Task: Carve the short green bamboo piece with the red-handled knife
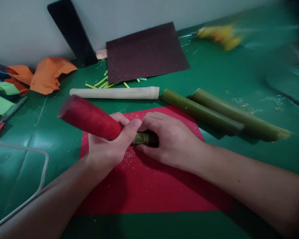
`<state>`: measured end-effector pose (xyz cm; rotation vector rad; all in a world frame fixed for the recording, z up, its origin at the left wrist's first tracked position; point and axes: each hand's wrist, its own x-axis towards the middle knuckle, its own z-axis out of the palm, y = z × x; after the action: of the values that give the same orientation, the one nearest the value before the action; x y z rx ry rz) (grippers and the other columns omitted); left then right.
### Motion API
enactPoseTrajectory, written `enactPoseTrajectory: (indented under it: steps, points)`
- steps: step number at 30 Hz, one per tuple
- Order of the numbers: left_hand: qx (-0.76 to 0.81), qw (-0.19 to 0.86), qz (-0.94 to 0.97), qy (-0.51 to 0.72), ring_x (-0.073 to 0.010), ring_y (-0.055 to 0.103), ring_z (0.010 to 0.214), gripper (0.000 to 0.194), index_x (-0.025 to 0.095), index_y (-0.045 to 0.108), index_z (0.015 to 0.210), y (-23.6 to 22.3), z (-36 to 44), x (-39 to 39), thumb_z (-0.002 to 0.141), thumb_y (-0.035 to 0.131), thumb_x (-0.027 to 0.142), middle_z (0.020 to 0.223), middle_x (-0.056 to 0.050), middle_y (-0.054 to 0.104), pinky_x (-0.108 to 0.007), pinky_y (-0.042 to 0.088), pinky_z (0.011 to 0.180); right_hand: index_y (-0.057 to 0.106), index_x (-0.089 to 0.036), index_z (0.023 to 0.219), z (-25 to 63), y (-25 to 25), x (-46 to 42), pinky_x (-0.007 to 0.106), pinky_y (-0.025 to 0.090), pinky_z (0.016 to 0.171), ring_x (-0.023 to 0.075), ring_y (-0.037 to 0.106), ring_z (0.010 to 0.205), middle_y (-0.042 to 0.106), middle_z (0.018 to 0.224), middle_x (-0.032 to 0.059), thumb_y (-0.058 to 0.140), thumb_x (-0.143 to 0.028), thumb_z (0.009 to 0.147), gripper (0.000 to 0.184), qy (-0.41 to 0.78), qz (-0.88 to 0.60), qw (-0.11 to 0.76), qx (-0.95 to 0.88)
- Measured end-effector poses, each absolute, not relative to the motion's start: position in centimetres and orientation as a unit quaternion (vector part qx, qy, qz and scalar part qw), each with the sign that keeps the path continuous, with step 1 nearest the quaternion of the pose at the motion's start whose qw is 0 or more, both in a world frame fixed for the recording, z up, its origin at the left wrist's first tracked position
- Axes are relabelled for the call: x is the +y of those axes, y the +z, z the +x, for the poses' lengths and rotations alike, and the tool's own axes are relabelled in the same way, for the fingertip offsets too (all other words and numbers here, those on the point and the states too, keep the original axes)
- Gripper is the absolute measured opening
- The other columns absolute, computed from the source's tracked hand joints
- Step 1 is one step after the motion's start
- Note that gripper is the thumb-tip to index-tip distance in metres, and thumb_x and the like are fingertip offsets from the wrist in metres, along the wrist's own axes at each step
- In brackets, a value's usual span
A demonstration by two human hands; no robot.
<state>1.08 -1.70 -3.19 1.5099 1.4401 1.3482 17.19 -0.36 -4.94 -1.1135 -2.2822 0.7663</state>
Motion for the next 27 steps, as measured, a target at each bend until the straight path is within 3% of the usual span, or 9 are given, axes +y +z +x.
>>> enactPoseTrajectory:
  steps: [3, 8, 11, 17, 27]
  points:
    - [0.558, 0.323, 0.551, 0.531, -0.0076, 0.046, 0.046, 0.026, 0.020, 0.060, 0.056, -3.38, 1.01, -1.34, 0.077, 0.075, 0.027, 0.053, 0.003, 0.055, -0.020, 0.042, 0.045, 0.065, -0.014, 0.091, 17.09, -4.85, -0.49, 0.030, 0.041, 0.074, 0.0187, 0.056, 0.084, 0.065, 0.091, 0.0064, 0.071, -0.022, 0.076, 0.018, 0.282, -0.413, 0.240, -0.832]
    - [0.529, 0.383, 0.545, 0.525, -0.0067, 0.037, 0.039, 0.041, 0.019, 0.053, 0.050, -3.58, 0.45, -1.13, 0.083, 0.070, 0.036, 0.045, 0.003, 0.045, -0.023, 0.030, 0.038, 0.063, -0.016, 0.089, 16.93, -4.90, -0.60, 0.030, 0.041, 0.072, 0.0182, 0.056, 0.082, 0.065, 0.088, 0.0049, 0.072, -0.024, 0.077, 0.017, 0.280, -0.423, 0.238, -0.828]
    - [0.511, 0.393, 0.570, 0.509, -0.0062, 0.037, 0.039, 0.043, 0.018, 0.052, 0.047, -3.44, 0.46, -1.38, 0.082, 0.069, 0.036, 0.044, 0.003, 0.045, -0.023, 0.031, 0.040, 0.062, -0.017, 0.089, 17.01, -4.99, -0.57, 0.029, 0.039, 0.070, 0.0175, 0.055, 0.080, 0.064, 0.087, 0.0040, 0.072, -0.024, 0.076, 0.018, 0.286, -0.424, 0.234, -0.827]
    - [0.507, 0.361, 0.618, 0.480, -0.0055, 0.038, 0.040, 0.041, 0.018, 0.051, 0.047, -3.29, 0.67, -1.78, 0.081, 0.070, 0.033, 0.044, 0.004, 0.044, -0.020, 0.032, 0.039, 0.053, -0.018, 0.080, 17.13, -5.18, -0.58, 0.028, 0.034, 0.065, 0.0142, 0.048, 0.073, 0.057, 0.079, 0.0006, 0.072, -0.024, 0.077, 0.021, 0.276, -0.410, 0.255, -0.831]
    - [0.523, 0.346, 0.602, 0.495, -0.0056, 0.041, 0.040, 0.032, 0.018, 0.055, 0.049, -3.19, 0.81, -1.98, 0.073, 0.074, 0.027, 0.046, 0.004, 0.050, -0.019, 0.033, 0.038, 0.055, -0.018, 0.081, 17.08, -5.06, -0.60, 0.028, 0.034, 0.066, 0.0146, 0.049, 0.075, 0.057, 0.081, 0.0010, 0.073, -0.024, 0.078, 0.019, 0.267, -0.407, 0.257, -0.835]
